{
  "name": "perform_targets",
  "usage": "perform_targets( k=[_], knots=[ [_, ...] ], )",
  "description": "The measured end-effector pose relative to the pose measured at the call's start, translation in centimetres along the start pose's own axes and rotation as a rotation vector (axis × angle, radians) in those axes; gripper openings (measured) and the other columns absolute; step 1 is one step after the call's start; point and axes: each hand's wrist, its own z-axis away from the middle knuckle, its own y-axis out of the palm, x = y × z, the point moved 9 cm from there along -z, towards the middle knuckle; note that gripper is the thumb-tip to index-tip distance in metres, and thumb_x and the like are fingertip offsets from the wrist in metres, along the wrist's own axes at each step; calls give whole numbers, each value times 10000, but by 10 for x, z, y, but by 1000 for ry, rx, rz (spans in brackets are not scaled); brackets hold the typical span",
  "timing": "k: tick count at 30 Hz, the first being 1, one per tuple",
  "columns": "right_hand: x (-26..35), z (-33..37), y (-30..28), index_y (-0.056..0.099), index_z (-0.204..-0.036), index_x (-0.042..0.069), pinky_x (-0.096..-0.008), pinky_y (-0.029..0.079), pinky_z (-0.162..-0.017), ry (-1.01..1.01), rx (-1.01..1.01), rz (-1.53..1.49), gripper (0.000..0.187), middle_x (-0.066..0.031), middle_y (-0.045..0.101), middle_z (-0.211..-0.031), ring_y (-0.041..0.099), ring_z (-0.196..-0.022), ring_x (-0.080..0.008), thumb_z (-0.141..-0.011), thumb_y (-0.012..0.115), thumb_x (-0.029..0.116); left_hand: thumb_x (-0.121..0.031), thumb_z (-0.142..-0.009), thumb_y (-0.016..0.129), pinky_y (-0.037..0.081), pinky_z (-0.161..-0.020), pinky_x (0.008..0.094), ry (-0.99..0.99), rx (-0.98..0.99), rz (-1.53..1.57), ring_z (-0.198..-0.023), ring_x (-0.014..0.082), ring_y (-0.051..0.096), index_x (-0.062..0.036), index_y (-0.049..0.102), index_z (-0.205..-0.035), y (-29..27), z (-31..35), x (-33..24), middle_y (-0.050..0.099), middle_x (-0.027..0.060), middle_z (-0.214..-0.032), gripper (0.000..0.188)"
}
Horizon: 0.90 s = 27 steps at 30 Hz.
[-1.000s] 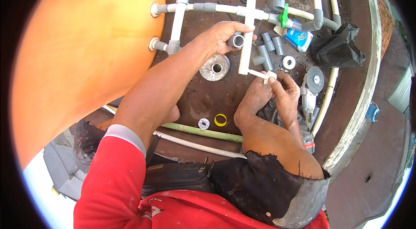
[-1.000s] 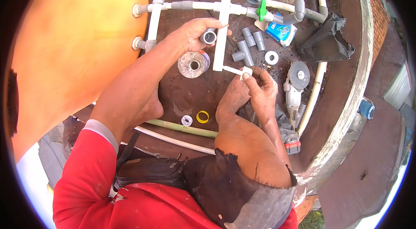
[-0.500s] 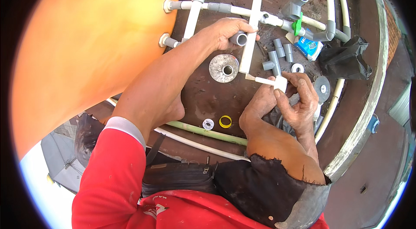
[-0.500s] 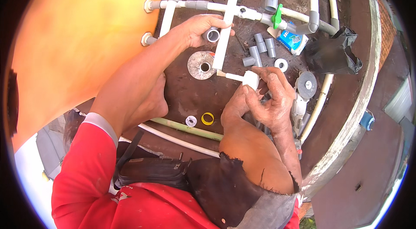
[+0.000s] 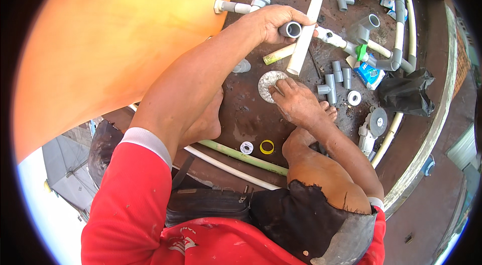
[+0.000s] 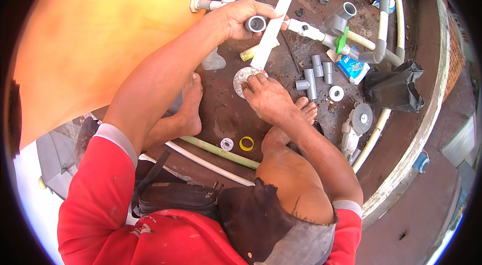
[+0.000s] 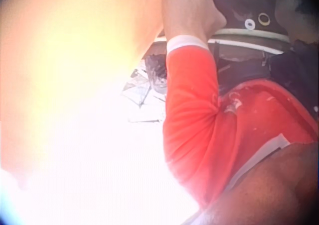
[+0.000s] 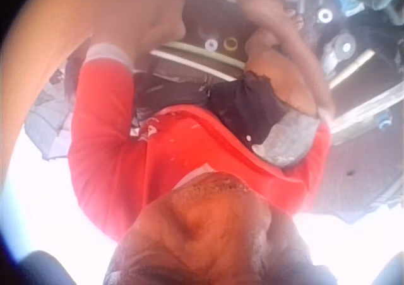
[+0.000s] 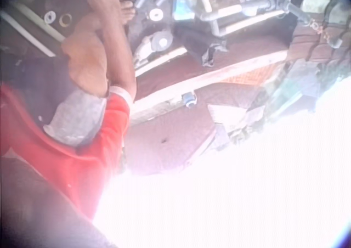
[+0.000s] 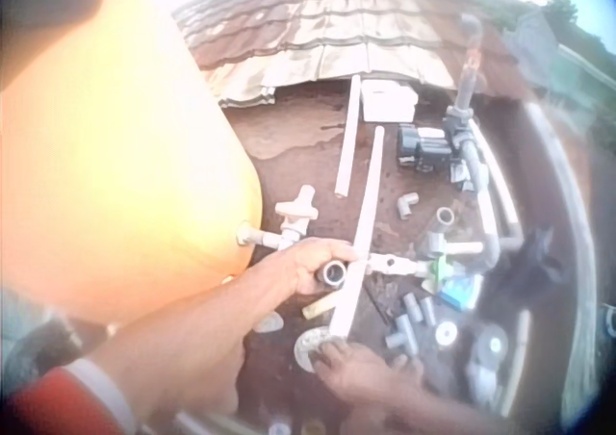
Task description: The person assembles a PVC pipe system on a rooftop next to a large orange water tank. They use a power tool to cut pipes, apply sealant, and connect various fittings and valves to build a plumbing assembly.
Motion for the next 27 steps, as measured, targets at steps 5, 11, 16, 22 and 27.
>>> perform_targets(
  k=[5, 11, 16, 22, 27],
  knots=[
    [-7, 0, 14, 730, -1251, -3, -437, 616, -920, 130, 129, 92, 421, -146, 635, -1150, 654, -1125, -339, -842, 746, 97, -122, -1002, 736, 645, -748, 283, 2, -8, -6, -882, 164, 802, 32, 716, -1267, -1, 1, 0, 820, 161, -1118, 307],
    [-17, 72, -6, 690, -1364, 33, -475, 607, -842, 204, -39, 32, 544, -158, 638, -1235, 667, -1092, -359, -834, 794, 98, -112, -992, 738, 645, -847, 342, -16, -16, -29, -964, 192, 797, 25, 730, -1240, 6, -7, 8, 816, 176, -1124, 283],
    [-19, 84, -11, 687, -1387, 62, -463, 575, -838, 215, -134, 16, 557, -140, 641, -1241, 661, -1076, -336, -843, 797, 114, -123, -986, 746, 624, -851, 332, -2, 12, -59, -975, 196, 789, 23, 712, -1274, 13, -10, 14, 811, 187, -1154, 325],
    [-28, 48, -13, 690, -1342, 62, -481, 599, -876, 229, -222, -78, 511, -142, 644, -1203, 658, -1066, -357, -844, 803, 90, -130, -1003, 730, 635, -903, 355, -33, 77, 19, -997, 218, 786, 2, 687, -1334, 1, -18, 24, 794, 194, -1203, 360],
    [-33, 51, -42, 695, -1271, 23, -486, 604, -897, 353, -371, -176, 478, -167, 658, -1209, 669, -1101, -399, -826, 853, 100, -161, -1015, 740, 640, -962, 387, -41, 86, -10, -1069, 241, 782, -2, 681, -1363, -28, -28, 43, 782, 164, -1188, 387]
  ],
)
